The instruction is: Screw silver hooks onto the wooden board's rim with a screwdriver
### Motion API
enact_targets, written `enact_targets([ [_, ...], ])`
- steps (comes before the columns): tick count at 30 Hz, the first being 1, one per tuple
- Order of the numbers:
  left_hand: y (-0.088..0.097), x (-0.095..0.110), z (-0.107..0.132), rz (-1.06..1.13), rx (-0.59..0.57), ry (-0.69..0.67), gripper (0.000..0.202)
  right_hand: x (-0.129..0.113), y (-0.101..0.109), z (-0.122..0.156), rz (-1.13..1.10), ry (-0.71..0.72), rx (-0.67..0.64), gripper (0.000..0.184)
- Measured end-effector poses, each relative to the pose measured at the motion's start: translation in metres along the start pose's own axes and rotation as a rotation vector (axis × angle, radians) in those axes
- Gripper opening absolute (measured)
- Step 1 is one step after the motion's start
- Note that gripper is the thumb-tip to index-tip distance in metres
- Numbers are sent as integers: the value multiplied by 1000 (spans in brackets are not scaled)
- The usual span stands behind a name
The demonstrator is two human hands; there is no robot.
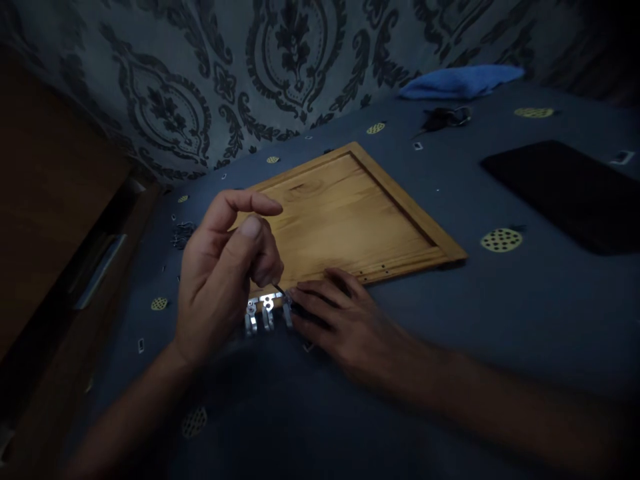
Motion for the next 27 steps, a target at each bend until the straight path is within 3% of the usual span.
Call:
enact_targets([
  [8,-4,-6,5,53,-75,3,18,0,2,-1,5,-9,54,21],
  [16,-8,-6,-1,130,-120,38,17,-1,1,0,5,-11,-12,21],
  [23,-4,-10,-1,122,-209,10,13,-1,0,-1,21,1,16,21],
  [27,-4,-6,1,78,-147,-28,16,0,0,0,20,-6,17,22],
])
Point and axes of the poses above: each hand's wrist, its own z-axis away from the middle knuckle, its own y-axis out of the back of the hand, x = y × z, the point moved 3 cm from there along -z, towards the middle knuckle, and after that the axes turned 13 degrees about z, right-handed, at the moved point
